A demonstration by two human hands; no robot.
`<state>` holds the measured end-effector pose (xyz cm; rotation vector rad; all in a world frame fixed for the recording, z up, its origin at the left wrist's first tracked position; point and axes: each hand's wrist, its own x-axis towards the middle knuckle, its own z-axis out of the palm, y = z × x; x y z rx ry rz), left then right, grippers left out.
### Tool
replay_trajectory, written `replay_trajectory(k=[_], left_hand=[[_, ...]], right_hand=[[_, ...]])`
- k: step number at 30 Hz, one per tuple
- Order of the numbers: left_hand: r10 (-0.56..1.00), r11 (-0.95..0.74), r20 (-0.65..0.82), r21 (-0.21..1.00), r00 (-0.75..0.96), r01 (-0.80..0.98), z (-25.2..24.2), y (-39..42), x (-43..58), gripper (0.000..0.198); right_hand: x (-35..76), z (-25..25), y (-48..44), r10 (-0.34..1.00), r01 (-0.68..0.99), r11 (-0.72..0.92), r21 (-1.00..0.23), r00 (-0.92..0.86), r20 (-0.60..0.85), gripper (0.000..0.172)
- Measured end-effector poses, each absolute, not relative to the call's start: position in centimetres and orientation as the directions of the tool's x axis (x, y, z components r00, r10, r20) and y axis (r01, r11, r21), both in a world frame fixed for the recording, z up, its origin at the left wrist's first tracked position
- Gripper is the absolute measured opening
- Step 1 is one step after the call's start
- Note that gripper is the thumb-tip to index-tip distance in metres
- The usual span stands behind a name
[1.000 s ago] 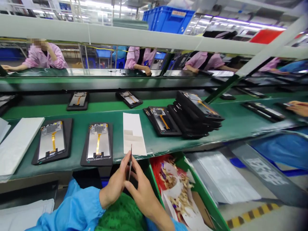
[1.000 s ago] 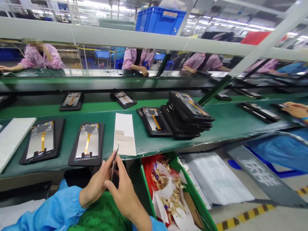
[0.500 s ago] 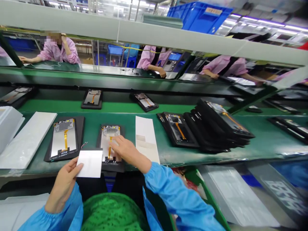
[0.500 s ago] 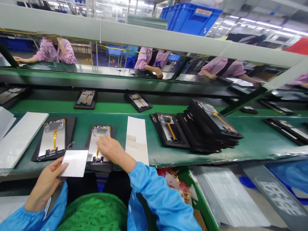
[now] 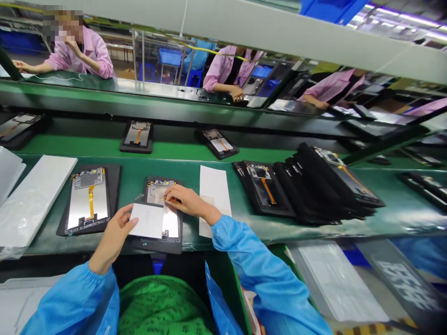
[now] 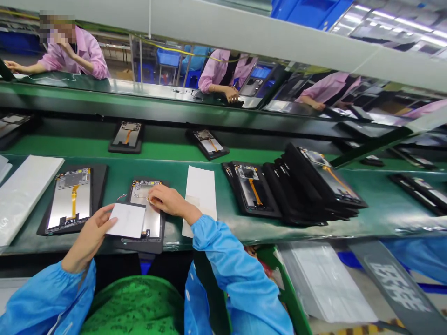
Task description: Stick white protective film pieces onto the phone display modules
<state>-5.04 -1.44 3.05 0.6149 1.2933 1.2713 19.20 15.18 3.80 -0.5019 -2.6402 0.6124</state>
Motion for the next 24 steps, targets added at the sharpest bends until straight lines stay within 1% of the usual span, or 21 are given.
replay_trajectory(k=[2,6,8,10,12,14,16,17,20,22,24], left_hand=[[0.926,0.267,-0.333,0.909,-0.176,-0.32,2.9,-0.4,-3.8,0.073],[0.931,0.266,-0.316,0.929,-0.182,-0.256,2.6,0.9,-1.8,0.069],[0.928,0.277,-0.321,0.935,-0.192,-0.223,2.4,1.1,-1.3,0.067],[0.924,0.284,-0.322,0.939,-0.208,-0.195,2.2,1.2,-1.0,0.066],[0.922,0.287,-0.322,0.941,-0.214,-0.18,2.1,1.2,-0.9,0.066],[0.921,0.292,-0.325,0.941,-0.213,-0.171,2.0,1.2,-0.8,0.067],[0.919,0.304,-0.331,0.94,-0.212,-0.153,2.1,1.2,-0.7,0.067],[0.918,0.309,-0.333,0.941,-0.214,-0.136,2.2,1.2,-0.7,0.067],[0.915,0.329,-0.339,0.941,-0.216,-0.083,2.6,1.2,-0.8,0.067],[0.916,0.342,-0.344,0.939,-0.207,-0.045,2.7,1.1,-1.1,0.066],[0.921,0.348,-0.339,0.937,-0.192,0.013,2.7,1.0,-1.4,0.065]], right_hand=[[19.3,3.8,15.6,0.448,0.233,0.796,-0.558,-0.847,0.285,0.009],[19.4,3.5,15.1,0.522,0.229,0.73,-0.644,-0.795,0.309,0.012],[19.9,3.3,13.9,0.606,0.294,0.68,-0.672,-0.741,0.288,0.016],[20.7,3.2,12.0,0.714,0.396,0.609,-0.687,-0.65,0.259,0.021],[21.6,3.3,9.7,0.768,0.455,0.572,-0.682,-0.589,0.252,0.023],[22.3,3.5,7.5,0.733,0.458,0.618,-0.638,-0.629,0.258,0.031],[22.5,3.5,5.9,0.652,0.45,0.705,-0.548,-0.715,0.252,0.04],[22.5,3.4,5.3,0.62,0.454,0.742,-0.493,-0.745,0.246,0.041],[22.3,2.8,4.7,0.583,0.489,0.8,-0.348,-0.772,0.253,0.033],[22.2,2.4,4.7,0.566,0.499,0.82,-0.281,-0.78,0.267,0.031],[22.2,2.1,4.8,0.552,0.5,0.832,-0.239,-0.787,0.275,0.031]])
